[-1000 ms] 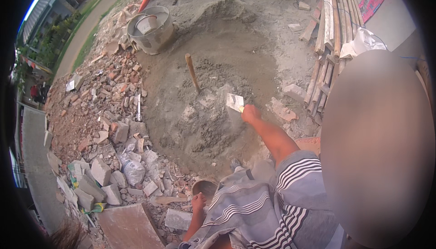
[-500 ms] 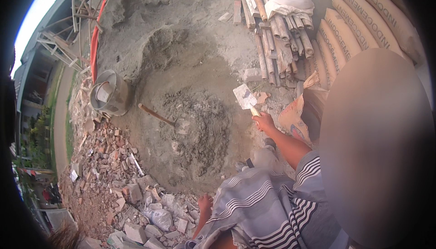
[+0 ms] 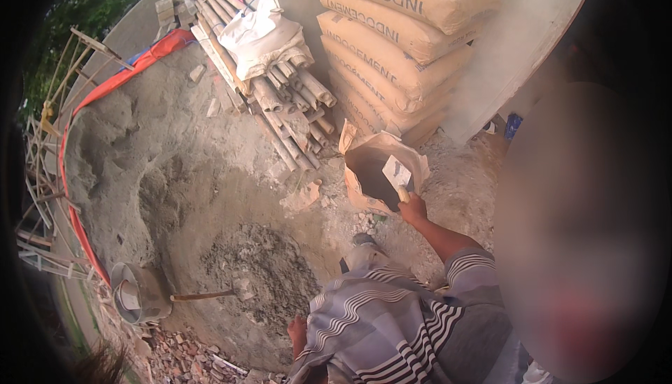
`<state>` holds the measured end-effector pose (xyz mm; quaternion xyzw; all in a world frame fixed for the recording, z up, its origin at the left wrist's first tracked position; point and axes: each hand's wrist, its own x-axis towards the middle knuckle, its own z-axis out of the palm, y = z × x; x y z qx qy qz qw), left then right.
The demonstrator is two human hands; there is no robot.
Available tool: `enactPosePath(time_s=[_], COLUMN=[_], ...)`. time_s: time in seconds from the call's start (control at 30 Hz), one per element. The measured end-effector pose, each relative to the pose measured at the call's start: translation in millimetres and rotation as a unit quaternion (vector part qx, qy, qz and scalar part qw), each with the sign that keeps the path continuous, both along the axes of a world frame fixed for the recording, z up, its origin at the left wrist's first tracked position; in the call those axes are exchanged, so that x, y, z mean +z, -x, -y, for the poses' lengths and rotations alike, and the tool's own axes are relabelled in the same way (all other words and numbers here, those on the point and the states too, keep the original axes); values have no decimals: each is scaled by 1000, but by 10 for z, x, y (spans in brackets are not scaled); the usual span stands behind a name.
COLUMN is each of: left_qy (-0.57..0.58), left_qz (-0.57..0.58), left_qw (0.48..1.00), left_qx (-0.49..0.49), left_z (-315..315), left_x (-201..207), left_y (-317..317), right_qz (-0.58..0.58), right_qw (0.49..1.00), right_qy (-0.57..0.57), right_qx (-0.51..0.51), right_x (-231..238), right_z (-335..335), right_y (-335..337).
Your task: The person scoops cement from a bag into a bucket using a trowel, then moves indoors and sits on the floor. They use a hammer and chisel to break up rubble and debris along the base of a wall.
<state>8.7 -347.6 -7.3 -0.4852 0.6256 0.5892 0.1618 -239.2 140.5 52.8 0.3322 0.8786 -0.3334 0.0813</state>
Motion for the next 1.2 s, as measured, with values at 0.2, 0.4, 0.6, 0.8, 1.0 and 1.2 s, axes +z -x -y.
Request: enactPosePath(time_s=[0.2, 0.4, 0.6, 0.8, 1.0, 1.2], left_qy=[-21, 16, -4, -16, 48, 50], left_qz=[-41, 58, 183, 279, 252, 293], left_qw=[996, 996, 980, 958, 966, 954], left_qx=[73, 58, 72, 70, 10, -47], left_z=[-313, -665, -987, -1245, -1433, -1430], left_x=[294, 377, 329, 157, 93, 98], left_y=[602, 482, -244, -652, -611, -396], right_qz=[105, 239, 318, 266, 164, 218], right_qw=[994, 970, 942, 943, 966, 934], right_qy=[28, 17, -32, -63, -79, -10], right_qx=[3, 35, 102, 189, 184, 282], right_x=[-292, -768, -1864, -3494, -3725, -3070], right_z=[-247, -384, -442, -637, -59, -48], right_y=[318, 796, 1089, 1156, 1279, 1387])
